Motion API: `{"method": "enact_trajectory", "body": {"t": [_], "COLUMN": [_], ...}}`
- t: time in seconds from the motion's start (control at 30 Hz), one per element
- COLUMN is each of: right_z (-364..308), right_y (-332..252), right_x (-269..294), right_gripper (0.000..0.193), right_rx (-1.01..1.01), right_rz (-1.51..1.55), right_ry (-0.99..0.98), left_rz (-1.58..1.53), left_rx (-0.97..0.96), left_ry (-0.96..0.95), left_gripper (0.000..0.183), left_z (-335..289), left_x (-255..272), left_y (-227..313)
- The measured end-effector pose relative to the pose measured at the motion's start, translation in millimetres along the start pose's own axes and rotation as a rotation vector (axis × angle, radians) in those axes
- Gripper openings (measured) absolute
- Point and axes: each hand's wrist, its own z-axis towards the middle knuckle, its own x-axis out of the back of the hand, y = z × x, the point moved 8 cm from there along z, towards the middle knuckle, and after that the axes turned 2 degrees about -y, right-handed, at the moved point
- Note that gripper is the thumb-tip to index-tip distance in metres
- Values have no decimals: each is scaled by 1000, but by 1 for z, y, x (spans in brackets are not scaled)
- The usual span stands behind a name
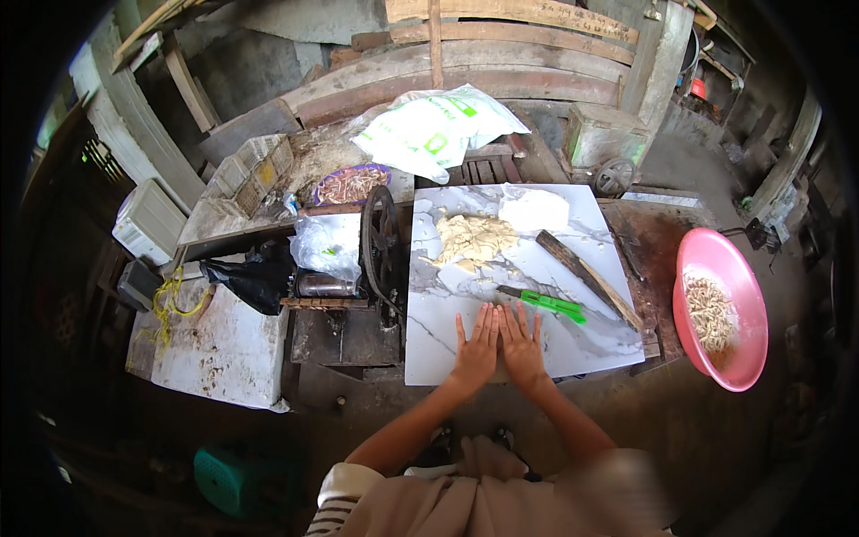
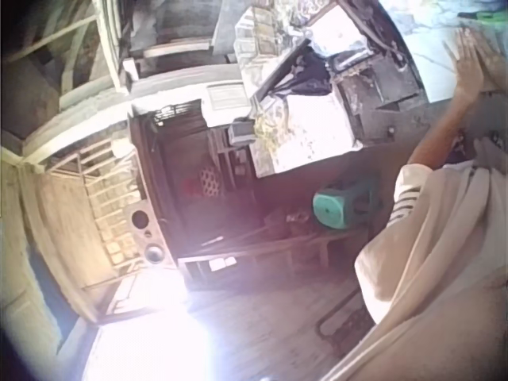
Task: The person prepares noodles by hand and with a manual noodle-cutting tool. First, the person kneads dough on a marble surface and rolls it into a log using a wooden rolling pin. The person then cuts small pieces of dough with a knife, flattens them, and passes them through a hand-cranked noodle machine held over a large bowl to produce individual noodles.
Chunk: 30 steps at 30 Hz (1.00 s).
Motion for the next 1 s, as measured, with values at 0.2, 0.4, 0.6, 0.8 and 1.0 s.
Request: {"method": "enact_trajectory", "body": {"t": [0.2, 0.4, 0.6, 0.8, 1.0], "right_z": [3, 12, 14, 15, 42], "right_y": [14, 84, 102, 122, 218], "right_x": [-3, 17, 12, 32, 92], "right_gripper": [59, 49, 31, 37, 34], "right_rx": [-70, -237, -160, -49, -254], "right_rz": [225, 186, 163, 143, 390], "right_ry": [-70, 145, 150, 60, 270], "left_rz": [-315, -461, -494, -424, -427], "left_rx": [-78, -231, -282, -394, -447], "left_ry": [-202, -235, -54, 73, 185], "left_gripper": [71, 55, 44, 33, 33], "left_z": [7, 69, 98, 123, 219], "left_x": [5, -2, -30, -10, 28], "left_y": [-17, -2, 18, 33, 88]}}
